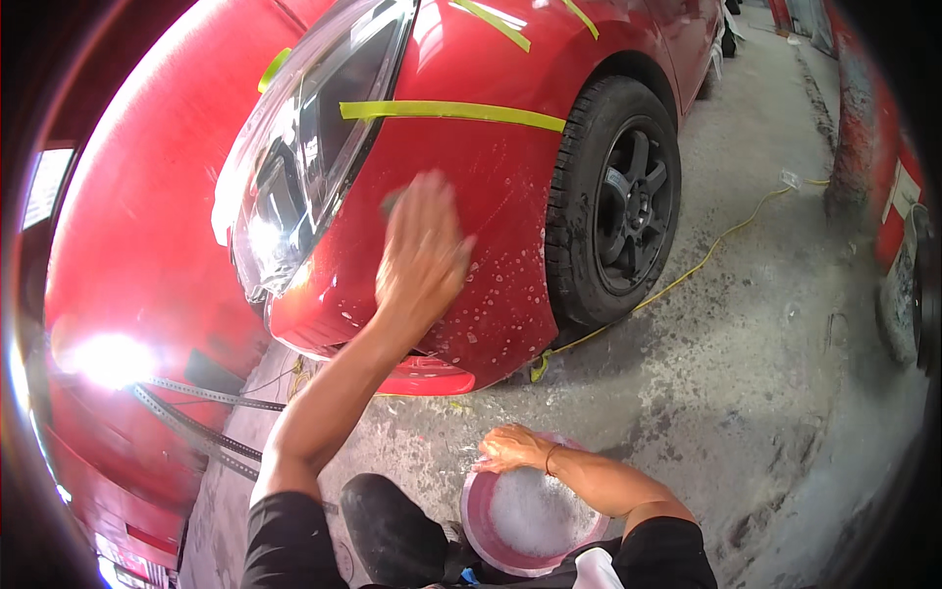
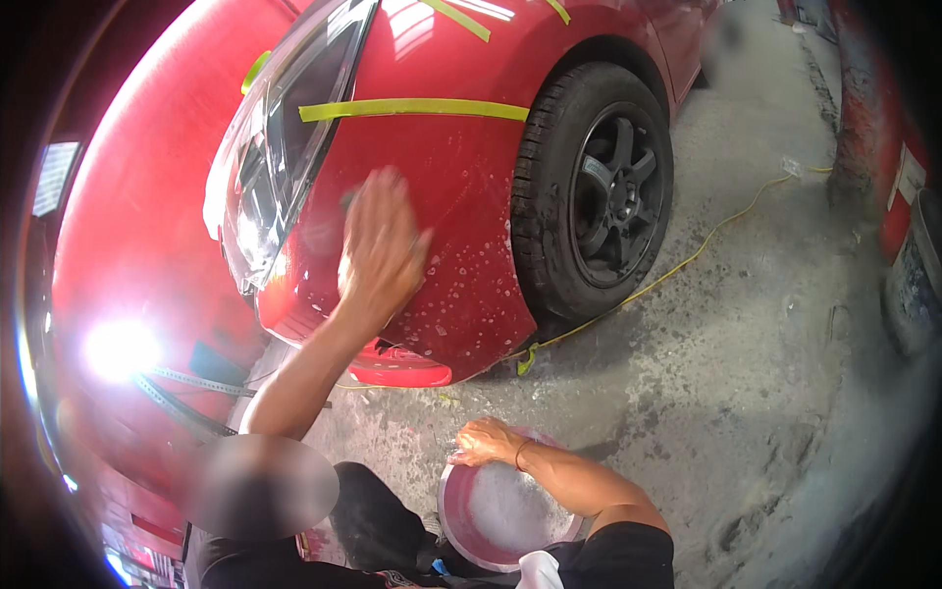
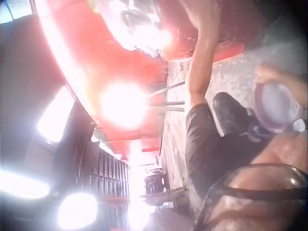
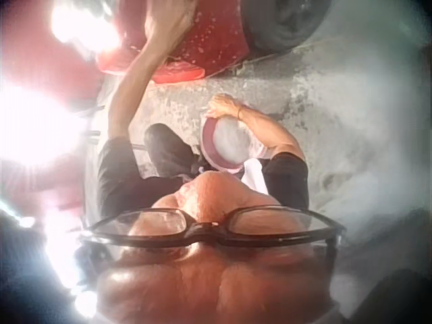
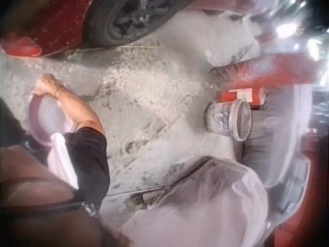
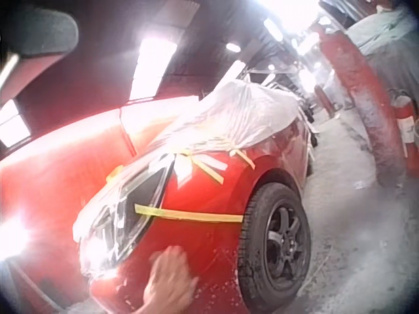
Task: Wet sanding a red car bumper using a sanding block and a bucket of soapy water.
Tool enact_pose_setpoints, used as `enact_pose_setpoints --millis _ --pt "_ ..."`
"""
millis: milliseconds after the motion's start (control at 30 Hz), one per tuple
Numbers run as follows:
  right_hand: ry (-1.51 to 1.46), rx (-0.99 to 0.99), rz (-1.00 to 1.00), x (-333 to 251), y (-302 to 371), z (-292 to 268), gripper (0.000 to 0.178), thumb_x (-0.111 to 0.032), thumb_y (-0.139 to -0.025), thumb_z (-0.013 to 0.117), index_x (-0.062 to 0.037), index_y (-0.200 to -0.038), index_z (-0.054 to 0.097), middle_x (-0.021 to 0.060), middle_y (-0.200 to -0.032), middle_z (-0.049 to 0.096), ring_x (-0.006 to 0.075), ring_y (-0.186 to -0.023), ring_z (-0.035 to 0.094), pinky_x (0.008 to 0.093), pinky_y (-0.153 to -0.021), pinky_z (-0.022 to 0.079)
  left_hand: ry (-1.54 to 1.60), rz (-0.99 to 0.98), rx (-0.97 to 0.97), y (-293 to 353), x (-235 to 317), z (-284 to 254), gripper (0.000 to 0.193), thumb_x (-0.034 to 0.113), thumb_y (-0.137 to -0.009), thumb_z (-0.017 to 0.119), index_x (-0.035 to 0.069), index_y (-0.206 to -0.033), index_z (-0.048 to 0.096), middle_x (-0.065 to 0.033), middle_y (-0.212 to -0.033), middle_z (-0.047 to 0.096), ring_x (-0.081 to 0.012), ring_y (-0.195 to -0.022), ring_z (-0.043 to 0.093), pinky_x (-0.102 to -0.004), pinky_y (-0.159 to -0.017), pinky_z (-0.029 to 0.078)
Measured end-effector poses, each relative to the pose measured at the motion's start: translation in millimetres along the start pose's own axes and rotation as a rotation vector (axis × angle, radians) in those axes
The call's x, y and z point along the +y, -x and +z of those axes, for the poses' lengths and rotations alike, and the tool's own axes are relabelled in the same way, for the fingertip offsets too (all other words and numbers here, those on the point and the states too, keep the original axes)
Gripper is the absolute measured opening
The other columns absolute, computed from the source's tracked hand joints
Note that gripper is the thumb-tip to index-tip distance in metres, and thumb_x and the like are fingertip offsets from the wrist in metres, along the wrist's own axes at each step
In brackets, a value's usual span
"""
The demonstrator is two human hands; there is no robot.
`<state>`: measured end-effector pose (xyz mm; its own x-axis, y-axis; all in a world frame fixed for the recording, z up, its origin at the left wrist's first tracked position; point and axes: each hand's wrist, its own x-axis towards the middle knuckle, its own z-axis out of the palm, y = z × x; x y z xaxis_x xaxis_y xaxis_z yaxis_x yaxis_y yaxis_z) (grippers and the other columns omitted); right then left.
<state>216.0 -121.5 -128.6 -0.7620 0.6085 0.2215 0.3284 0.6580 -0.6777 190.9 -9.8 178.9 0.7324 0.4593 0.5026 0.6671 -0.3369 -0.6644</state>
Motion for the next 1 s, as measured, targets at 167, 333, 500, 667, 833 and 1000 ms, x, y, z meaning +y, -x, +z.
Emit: enact_pose_setpoints --millis 167,333,500,667,833,1000 --pt "0.048 -0.011 -0.001 -2 -5 0 0.052 -0.054 -0.081 0.062 -0.0037 -0.070 0.070 0.0195 -0.068 0.066 0.0397 -0.070 0.067 0.0487 -0.064 0.053 -0.039 0.046 -0.024 -27 5 -3 0.060 0.031 -0.099 0.044 -0.010 -0.141 0.035 -0.0240 -0.153 0.028 -0.0360 -0.144 0.023 -0.0474 -0.118 0.017" --pt "0.038 -0.002 -0.027 7 -2 4 0.052 -0.054 -0.082 0.062 -0.0032 -0.070 0.069 0.0204 -0.066 0.065 0.0404 -0.068 0.066 0.0488 -0.063 0.053 -0.052 0.053 -0.066 77 -31 11 0.063 0.032 -0.097 0.047 -0.008 -0.144 0.032 -0.0242 -0.153 0.027 -0.0385 -0.145 0.022 -0.0499 -0.118 0.017" --pt "0.032 0.035 -0.063 3 -9 7 0.052 -0.054 -0.083 0.061 -0.0043 -0.070 0.068 0.0194 -0.068 0.065 0.0401 -0.068 0.066 0.0487 -0.061 0.052 -0.055 -0.018 0.043 -58 -30 -21 0.066 0.030 -0.096 0.050 -0.010 -0.144 0.029 -0.0257 -0.153 0.026 -0.0413 -0.144 0.021 -0.0515 -0.117 0.016" --pt "0.018 0.034 -0.058 13 0 8 0.050 -0.053 -0.082 0.061 -0.0045 -0.071 0.069 0.0191 -0.070 0.066 0.0398 -0.069 0.066 0.0484 -0.062 0.052 -0.036 -0.052 -0.029 48 -40 -10 0.061 0.028 -0.095 0.051 -0.011 -0.140 0.036 -0.0260 -0.151 0.031 -0.0387 -0.143 0.026 -0.0479 -0.117 0.020" --pt "0.011 0.017 -0.044 6 -4 5 0.050 -0.053 -0.082 0.061 -0.0052 -0.072 0.069 0.0190 -0.070 0.066 0.0394 -0.071 0.067 0.0481 -0.064 0.053 -0.015 0.009 0.054 -40 -40 -31 0.063 0.027 -0.096 0.049 -0.011 -0.143 0.031 -0.0267 -0.153 0.026 -0.0417 -0.144 0.020 -0.0514 -0.118 0.016" --pt "0.060 -0.014 -0.007 5 -2 7 0.049 -0.052 -0.082 0.061 -0.0053 -0.073 0.070 0.0188 -0.071 0.067 0.0393 -0.071 0.067 0.0487 -0.064 0.053 -0.010 0.025 -0.020 51 -31 -3 0.059 0.026 -0.096 0.049 -0.011 -0.140 0.035 -0.0262 -0.151 0.031 -0.0394 -0.142 0.026 -0.0500 -0.117 0.020"
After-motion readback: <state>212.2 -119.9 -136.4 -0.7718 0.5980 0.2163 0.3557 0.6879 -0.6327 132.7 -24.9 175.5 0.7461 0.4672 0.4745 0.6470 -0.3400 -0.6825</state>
